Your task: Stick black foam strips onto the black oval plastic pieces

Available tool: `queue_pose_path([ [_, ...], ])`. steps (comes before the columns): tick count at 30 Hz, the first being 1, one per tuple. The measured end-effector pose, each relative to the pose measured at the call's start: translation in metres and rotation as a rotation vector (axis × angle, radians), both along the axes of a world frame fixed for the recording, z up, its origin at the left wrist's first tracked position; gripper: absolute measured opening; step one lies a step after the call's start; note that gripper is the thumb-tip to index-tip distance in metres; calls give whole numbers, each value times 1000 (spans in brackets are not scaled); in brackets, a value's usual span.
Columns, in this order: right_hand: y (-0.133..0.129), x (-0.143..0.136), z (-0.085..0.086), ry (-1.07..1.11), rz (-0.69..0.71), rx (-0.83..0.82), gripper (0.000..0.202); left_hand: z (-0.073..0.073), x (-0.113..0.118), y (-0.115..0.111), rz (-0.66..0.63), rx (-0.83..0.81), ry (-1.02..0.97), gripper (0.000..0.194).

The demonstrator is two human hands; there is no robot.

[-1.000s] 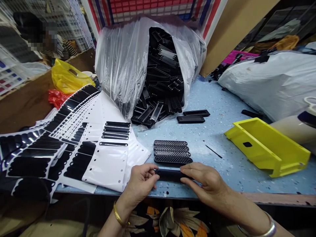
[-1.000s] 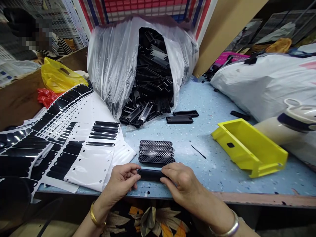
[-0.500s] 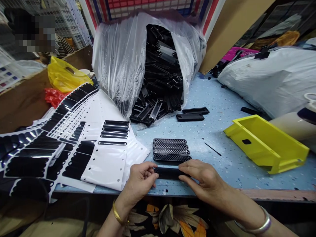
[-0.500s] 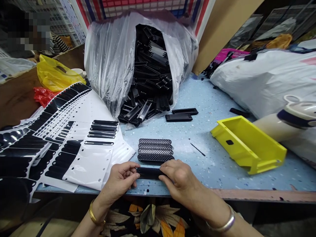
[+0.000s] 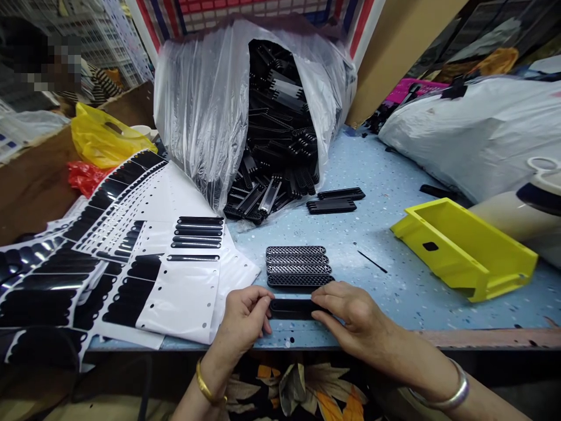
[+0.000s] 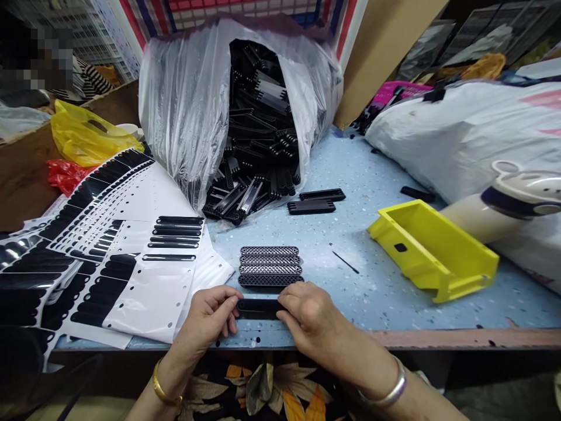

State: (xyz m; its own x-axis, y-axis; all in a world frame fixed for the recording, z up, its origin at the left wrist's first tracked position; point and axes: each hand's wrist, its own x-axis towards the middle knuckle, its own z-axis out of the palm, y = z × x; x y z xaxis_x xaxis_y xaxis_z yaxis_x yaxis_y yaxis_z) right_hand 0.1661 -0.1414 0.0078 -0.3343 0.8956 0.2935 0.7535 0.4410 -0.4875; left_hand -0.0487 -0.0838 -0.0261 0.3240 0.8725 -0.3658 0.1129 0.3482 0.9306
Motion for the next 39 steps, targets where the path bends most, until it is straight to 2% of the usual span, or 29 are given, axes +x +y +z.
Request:
queue_pose_path([
  [11,-2,-2,2,7,-16,8,16,5,2,-2,-6,13,74,28],
  [17,-1,-3,3,23,-7,-48,17,7,2,-3,-10,31,92,32],
  [21,-1,-2,3,30,2,-62,18,11,6,-2,12,64,107,27],
  [33,0,14,-10,205,35,-135,14,9,6,-5,72,55,111,28],
  [37,-4,12,-13,244,32,-95,17,8,5,-4,76,41,125,29],
  [39,-7,10,-17,248,30,-19,21,9,5,-4,82,34,132,29],
])
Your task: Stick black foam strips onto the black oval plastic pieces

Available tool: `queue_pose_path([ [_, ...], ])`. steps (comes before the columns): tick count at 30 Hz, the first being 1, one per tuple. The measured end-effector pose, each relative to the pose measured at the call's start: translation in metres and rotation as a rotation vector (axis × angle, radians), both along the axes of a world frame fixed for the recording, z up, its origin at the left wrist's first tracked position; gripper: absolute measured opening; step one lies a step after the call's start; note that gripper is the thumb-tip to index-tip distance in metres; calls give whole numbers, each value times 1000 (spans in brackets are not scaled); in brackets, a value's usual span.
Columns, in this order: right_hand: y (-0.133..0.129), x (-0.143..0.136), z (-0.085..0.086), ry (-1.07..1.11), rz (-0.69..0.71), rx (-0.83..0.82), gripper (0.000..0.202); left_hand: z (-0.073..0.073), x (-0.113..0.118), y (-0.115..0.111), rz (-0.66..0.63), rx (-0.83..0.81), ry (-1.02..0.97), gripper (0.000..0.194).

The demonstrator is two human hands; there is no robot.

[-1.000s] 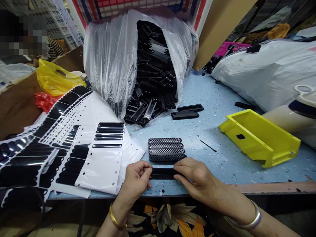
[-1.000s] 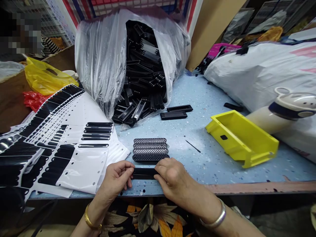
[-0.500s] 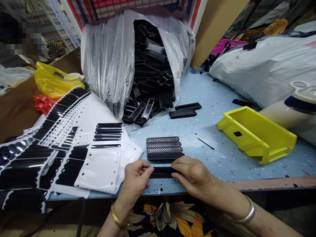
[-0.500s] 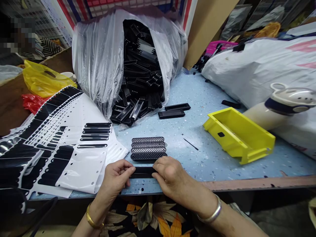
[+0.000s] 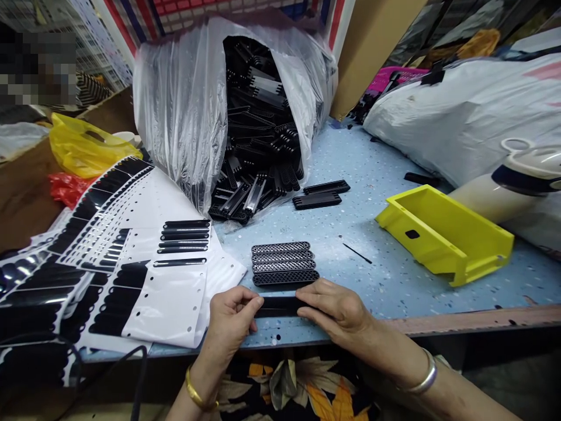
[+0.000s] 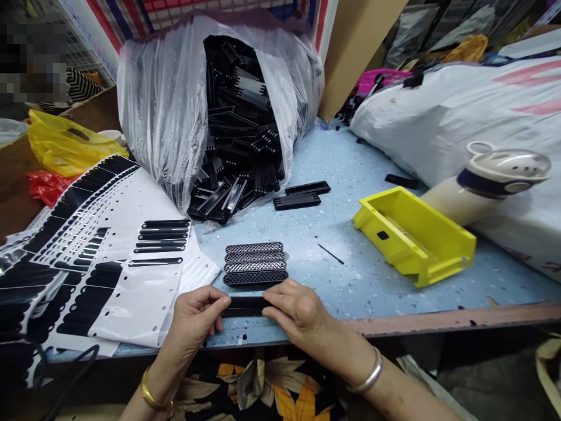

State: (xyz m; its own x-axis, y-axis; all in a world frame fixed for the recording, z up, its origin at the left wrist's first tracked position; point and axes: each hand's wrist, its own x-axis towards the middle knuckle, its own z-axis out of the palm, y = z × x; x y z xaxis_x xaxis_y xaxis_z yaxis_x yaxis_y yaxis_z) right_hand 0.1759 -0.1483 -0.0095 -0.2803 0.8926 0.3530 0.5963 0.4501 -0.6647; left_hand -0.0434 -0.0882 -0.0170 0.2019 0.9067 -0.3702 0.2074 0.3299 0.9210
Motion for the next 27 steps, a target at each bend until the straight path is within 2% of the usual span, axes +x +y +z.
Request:
queue_pose_path([
  [5,-5,-2,-8,-6,1,175,30,3,0,0,0,-4,25,30],
  [12,-6,-1,-5,93,-2,39,28,0,-1,0,-7,9,26,32],
  [21,-5,4,-9,117,-7,-7,24,-16,-12,2,-97,57,29,29],
  [27,-5,7,-14,134,-4,-41,25,-16,-12,1,-106,55,23,28],
])
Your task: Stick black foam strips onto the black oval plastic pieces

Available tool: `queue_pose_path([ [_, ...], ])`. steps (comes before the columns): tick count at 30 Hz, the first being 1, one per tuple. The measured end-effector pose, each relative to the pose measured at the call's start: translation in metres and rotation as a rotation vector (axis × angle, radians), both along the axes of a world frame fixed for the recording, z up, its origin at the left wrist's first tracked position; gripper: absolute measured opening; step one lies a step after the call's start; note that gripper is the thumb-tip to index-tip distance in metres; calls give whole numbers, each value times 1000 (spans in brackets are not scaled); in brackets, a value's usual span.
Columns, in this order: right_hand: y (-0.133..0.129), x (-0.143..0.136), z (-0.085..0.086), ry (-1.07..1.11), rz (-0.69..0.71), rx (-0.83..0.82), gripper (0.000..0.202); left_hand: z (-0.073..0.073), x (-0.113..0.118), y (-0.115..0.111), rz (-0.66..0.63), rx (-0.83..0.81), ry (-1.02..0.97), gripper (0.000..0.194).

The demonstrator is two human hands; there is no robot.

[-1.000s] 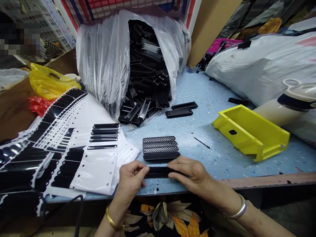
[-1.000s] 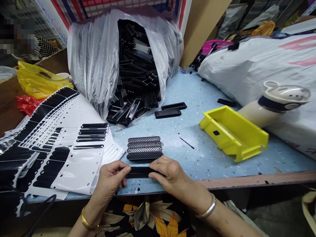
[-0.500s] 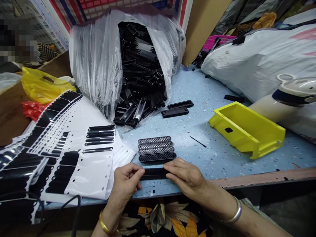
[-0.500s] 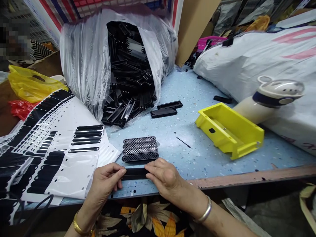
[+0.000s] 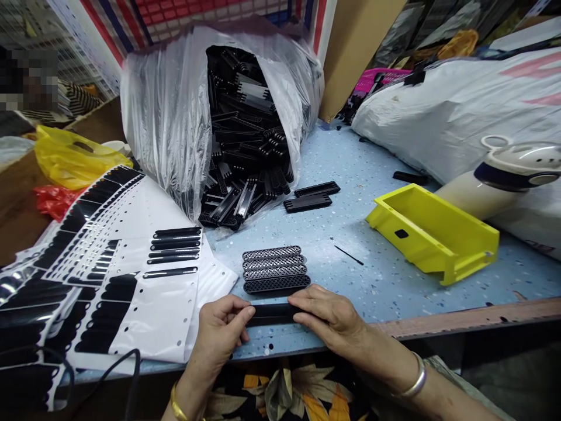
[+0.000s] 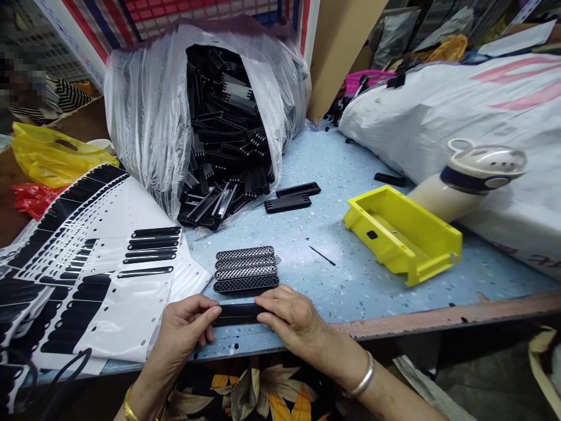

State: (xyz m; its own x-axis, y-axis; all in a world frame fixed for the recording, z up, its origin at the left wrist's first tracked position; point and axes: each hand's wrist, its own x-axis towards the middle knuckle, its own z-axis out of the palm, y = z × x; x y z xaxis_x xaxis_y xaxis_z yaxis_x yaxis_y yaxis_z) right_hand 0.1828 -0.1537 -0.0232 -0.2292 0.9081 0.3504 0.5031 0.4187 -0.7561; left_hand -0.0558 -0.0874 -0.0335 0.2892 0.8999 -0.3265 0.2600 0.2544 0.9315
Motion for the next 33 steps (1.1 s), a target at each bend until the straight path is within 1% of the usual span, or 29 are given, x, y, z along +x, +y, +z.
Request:
queue_pose_path([
  [3,-2,-1,-2,12,-26,-47,26,3,3,-2,40,9,-6,26],
  [6,-5,-4,-1,17,-63,-51,27,4,7,-3,89,27,-14,27],
  [10,-8,-7,0,-7,-123,19,30,5,8,-5,94,43,-26,28],
  [12,-9,-7,-1,-5,-192,86,30,5,8,-5,96,51,-32,27],
  [14,-13,-4,-1,-2,-304,128,29,4,8,-5,96,53,-36,27],
  [16,-20,1,-1,-9,-443,137,26,4,9,-5,96,52,-30,28],
  [18,-28,9,0,-32,-544,125,21,4,9,-4,88,42,-13,31],
  [21,-36,29,0,-102,-611,120,15,5,8,-3,48,34,19,35],
  [22,-37,38,-1,-133,-626,120,15,6,7,-3,32,53,30,34],
  [23,-35,48,-2,-167,-643,122,15,7,5,-3,24,102,46,33],
  [24,-32,58,-3,-209,-664,127,15,9,3,-4,21,186,72,30],
  [25,-28,69,-4,-259,-685,133,16,12,2,-6,28,312,106,27],
  [28,-10,96,-4,-497,-730,112,16,26,4,-13,20,813,217,14],
  [30,4,105,-4,-659,-712,58,15,37,14,-19,-46,1080,210,8],
  [31,10,106,-4,-726,-686,29,15,41,21,-21,-91,1162,180,9],
  [33,21,106,-5,-809,-629,2,15,45,39,-25,-181,1245,114,11],
])
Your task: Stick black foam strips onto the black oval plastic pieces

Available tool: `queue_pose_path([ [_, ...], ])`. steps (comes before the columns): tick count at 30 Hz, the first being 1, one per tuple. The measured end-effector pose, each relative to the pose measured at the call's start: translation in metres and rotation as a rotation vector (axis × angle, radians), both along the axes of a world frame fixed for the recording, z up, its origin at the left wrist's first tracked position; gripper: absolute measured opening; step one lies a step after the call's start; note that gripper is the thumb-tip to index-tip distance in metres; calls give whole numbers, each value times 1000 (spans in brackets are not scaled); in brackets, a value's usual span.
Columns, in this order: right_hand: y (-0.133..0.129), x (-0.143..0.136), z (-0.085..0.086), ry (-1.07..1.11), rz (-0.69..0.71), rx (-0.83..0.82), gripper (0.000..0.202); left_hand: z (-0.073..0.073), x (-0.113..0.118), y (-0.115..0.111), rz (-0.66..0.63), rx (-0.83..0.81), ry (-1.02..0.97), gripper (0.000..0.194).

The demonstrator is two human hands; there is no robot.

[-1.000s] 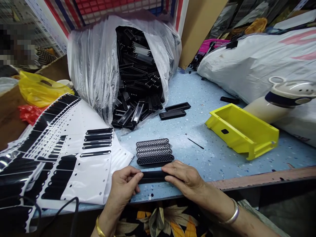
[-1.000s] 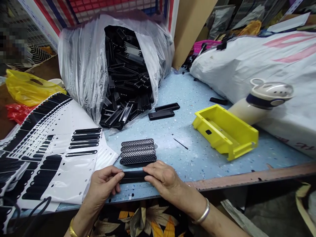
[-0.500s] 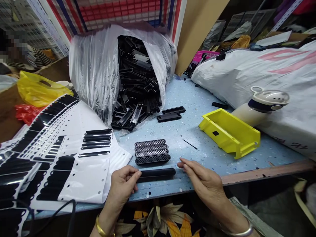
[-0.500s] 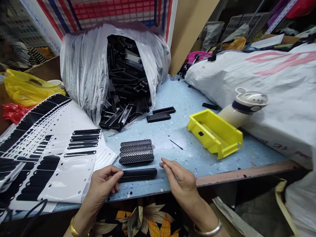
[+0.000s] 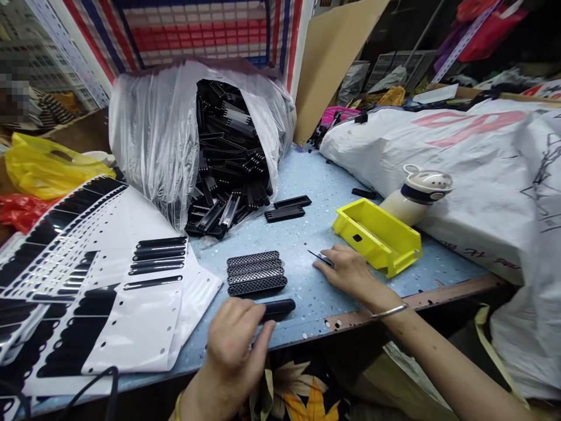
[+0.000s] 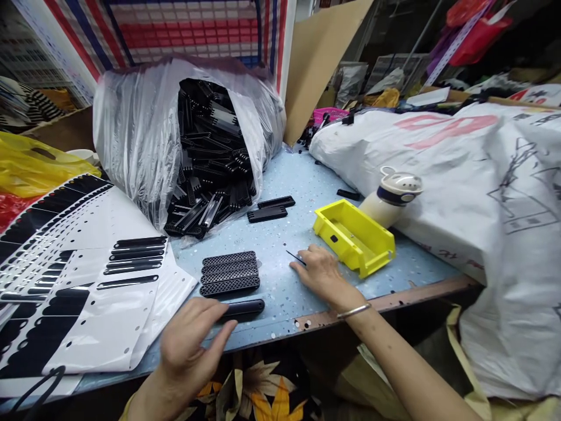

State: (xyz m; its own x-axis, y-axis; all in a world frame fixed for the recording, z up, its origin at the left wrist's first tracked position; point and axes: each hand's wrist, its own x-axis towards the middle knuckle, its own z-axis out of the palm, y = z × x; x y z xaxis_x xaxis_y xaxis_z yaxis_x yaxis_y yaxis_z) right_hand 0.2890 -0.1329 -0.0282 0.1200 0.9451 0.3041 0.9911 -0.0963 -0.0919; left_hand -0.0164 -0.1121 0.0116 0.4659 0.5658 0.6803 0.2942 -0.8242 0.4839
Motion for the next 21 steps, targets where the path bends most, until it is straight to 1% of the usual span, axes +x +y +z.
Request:
queue_pose_path([
  [3,9,-4,-4,-37,46,-31,21,-6,25,0,-93,2,73,11],
  [5,10,-5,-7,-39,55,-21,26,-14,36,2,-109,0,156,11],
  [7,7,-6,-10,-47,63,-13,30,-22,40,4,-107,6,228,10],
  [11,-4,-5,-13,-42,84,1,29,-30,39,5,-91,17,319,12],
  [14,-7,0,-14,47,100,27,21,-32,34,5,-83,24,314,14],
  [16,-5,2,-13,111,87,61,21,-32,30,5,-70,27,305,13],
  [18,-5,-3,-10,124,65,87,26,-33,26,5,-51,22,301,13],
  [20,-10,-16,-4,149,69,113,27,-33,23,4,-45,8,306,12],
  [21,-15,-25,0,196,89,119,26,-33,22,4,-45,-4,308,11],
])
